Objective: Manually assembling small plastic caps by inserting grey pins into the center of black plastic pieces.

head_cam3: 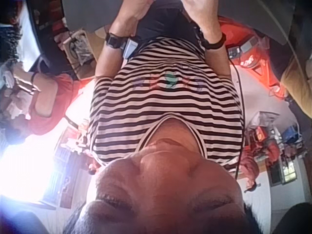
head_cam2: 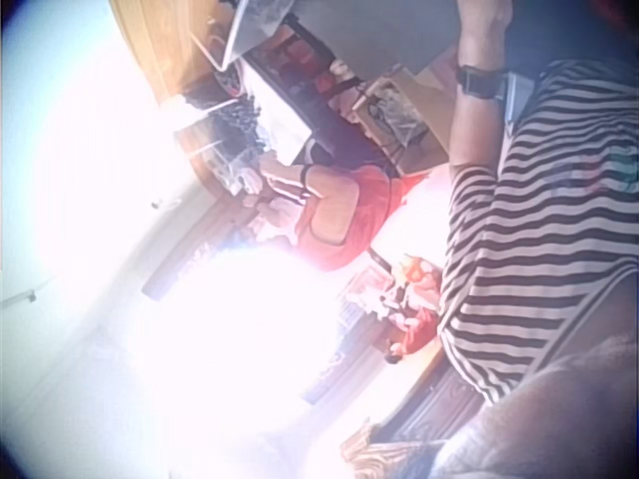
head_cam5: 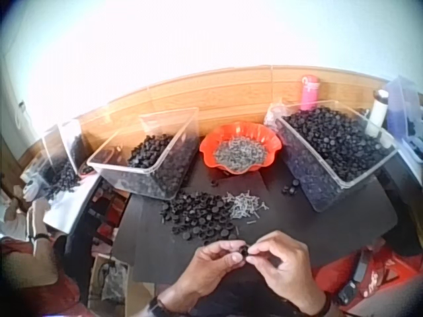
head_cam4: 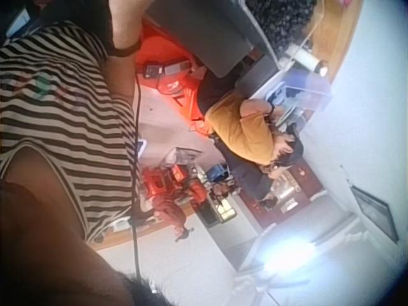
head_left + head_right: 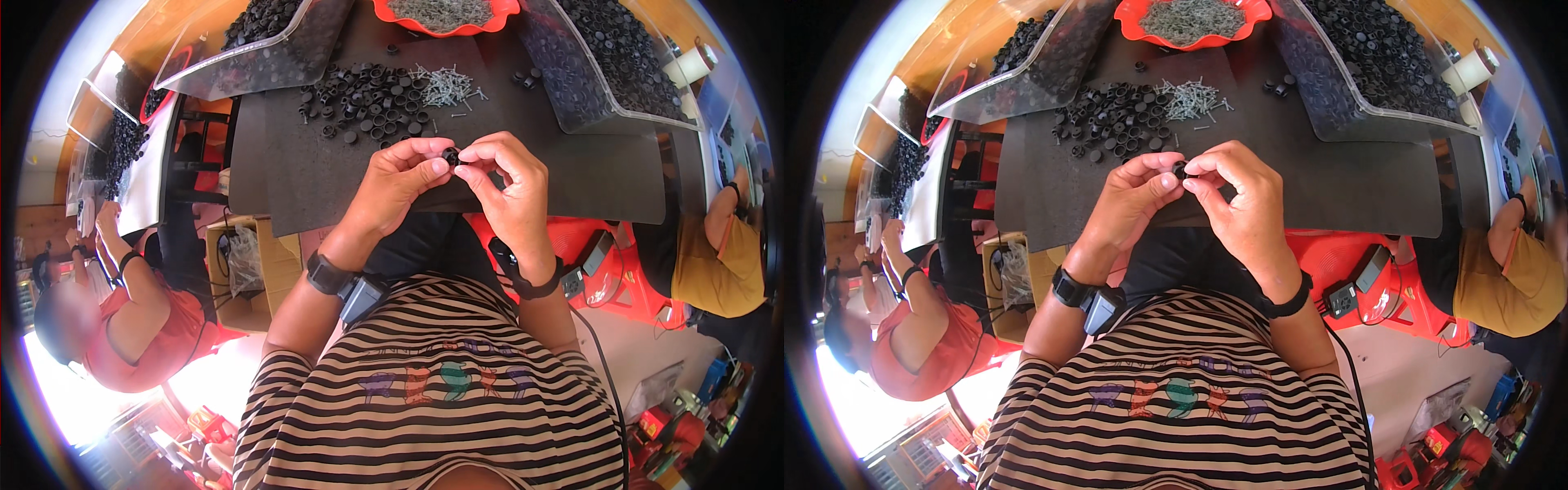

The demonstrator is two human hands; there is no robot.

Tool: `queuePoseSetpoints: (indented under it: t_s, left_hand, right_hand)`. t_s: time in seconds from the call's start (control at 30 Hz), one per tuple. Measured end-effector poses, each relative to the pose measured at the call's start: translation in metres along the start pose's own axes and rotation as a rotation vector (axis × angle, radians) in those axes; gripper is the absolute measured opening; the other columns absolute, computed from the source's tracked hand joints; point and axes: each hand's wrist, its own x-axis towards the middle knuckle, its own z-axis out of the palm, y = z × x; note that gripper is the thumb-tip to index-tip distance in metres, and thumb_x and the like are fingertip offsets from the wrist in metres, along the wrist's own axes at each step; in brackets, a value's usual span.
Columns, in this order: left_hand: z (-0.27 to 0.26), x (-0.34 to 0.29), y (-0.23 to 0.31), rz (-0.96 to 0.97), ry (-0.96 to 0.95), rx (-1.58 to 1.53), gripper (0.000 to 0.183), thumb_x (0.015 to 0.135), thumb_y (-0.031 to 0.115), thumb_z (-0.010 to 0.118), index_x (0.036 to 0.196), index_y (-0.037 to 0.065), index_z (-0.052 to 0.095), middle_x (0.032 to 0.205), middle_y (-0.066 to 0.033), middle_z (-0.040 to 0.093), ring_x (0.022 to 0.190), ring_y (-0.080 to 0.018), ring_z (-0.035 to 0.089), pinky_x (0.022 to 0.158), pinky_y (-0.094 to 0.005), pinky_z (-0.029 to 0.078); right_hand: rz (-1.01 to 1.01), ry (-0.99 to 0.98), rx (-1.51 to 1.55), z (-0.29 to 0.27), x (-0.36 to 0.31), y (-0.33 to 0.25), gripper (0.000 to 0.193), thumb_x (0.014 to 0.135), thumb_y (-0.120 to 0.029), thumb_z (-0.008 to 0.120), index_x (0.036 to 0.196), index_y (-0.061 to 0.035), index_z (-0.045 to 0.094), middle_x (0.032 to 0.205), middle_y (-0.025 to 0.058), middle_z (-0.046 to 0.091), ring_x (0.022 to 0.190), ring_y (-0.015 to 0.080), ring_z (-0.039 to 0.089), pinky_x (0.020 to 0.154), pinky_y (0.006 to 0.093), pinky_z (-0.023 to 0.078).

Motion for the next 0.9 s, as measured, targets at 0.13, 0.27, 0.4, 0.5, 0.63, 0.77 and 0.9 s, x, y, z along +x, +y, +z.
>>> queuePoseSetpoints:
  t_s: [0.13,0.27,0.4,0.5,0.63,0.77,0.9]
  left_hand:
    - [-0.0002,0.0,-0.0014,0.013,0.0,0.001,0.025,0.088,0.003,0.066,0.113,0.001,0.064,0.102,-0.0047,0.066,0.093,-0.011,0.063,0.083,-0.0254,0.054]
    - [0.0004,-0.0002,-0.0018,0.021,-0.002,0.019,0.025,0.088,0.002,0.066,0.112,0.001,0.064,0.101,-0.0052,0.067,0.092,-0.0112,0.063,0.083,-0.0253,0.053]
    - [-0.0003,0.0004,-0.0031,0.036,-0.004,0.061,0.025,0.086,0.001,0.067,0.111,0.001,0.065,0.098,-0.0053,0.067,0.091,-0.0112,0.063,0.082,-0.025,0.052]
    - [-0.0007,-0.0001,-0.003,0.034,-0.005,0.093,0.026,0.086,0.001,0.068,0.111,0.001,0.066,0.098,-0.0053,0.068,0.091,-0.011,0.063,0.082,-0.0247,0.052]
    - [0.0006,-0.0006,-0.0035,0.044,-0.014,0.127,0.026,0.085,0.001,0.069,0.111,0.001,0.066,0.098,-0.0052,0.068,0.089,-0.0105,0.063,0.081,-0.0241,0.051]
    - [0.0037,-0.0024,-0.0014,0.029,0.01,0.145,0.025,0.085,0.002,0.068,0.11,0.001,0.066,0.098,-0.0052,0.068,0.088,-0.0102,0.063,0.08,-0.0241,0.051]
    - [0.004,-0.0027,0.0004,0.024,-0.004,0.181,0.024,0.087,0.003,0.067,0.111,0.0,0.066,0.098,-0.0053,0.068,0.086,-0.0097,0.062,0.079,-0.0243,0.052]
  right_hand:
    - [0.04,-0.016,0.04,-0.0001,0.0001,0.0006,0.018,0.071,0.008,0.074,0.084,0.0002,0.064,0.081,0.007,0.063,0.068,0.0151,0.064,0.062,0.0256,0.052]
    - [0.076,-0.017,0.076,-0.0008,-0.0007,0.0035,0.017,0.071,0.008,0.074,0.082,0.0008,0.063,0.08,0.0068,0.063,0.068,0.0143,0.064,0.062,0.0254,0.052]
    - [0.04,-0.022,0.069,-0.0023,-0.0008,0.0037,0.018,0.07,0.008,0.075,0.081,0.0007,0.063,0.08,0.007,0.063,0.068,0.0148,0.064,0.062,0.0254,0.052]
    - [-0.026,-0.035,-0.011,-0.0043,-0.001,0.0031,0.018,0.069,0.008,0.075,0.081,0.0006,0.064,0.08,0.0072,0.063,0.068,0.0157,0.064,0.062,0.0259,0.052]
    - [-0.079,-0.036,-0.028,-0.0048,-0.0015,0.004,0.018,0.068,0.007,0.076,0.08,-0.0005,0.065,0.081,0.0069,0.063,0.069,0.0166,0.063,0.061,0.0267,0.051]
    - [0.052,-0.009,0.032,-0.0044,-0.0025,0.0064,0.02,0.065,0.006,0.078,0.077,-0.0014,0.064,0.081,0.0063,0.063,0.07,0.0164,0.063,0.063,0.0278,0.051]
    - [0.038,-0.034,0.034,-0.0073,-0.0003,0.0072,0.021,0.063,0.005,0.079,0.076,-0.0013,0.063,0.08,0.0066,0.063,0.07,0.0166,0.062,0.064,0.0287,0.05]
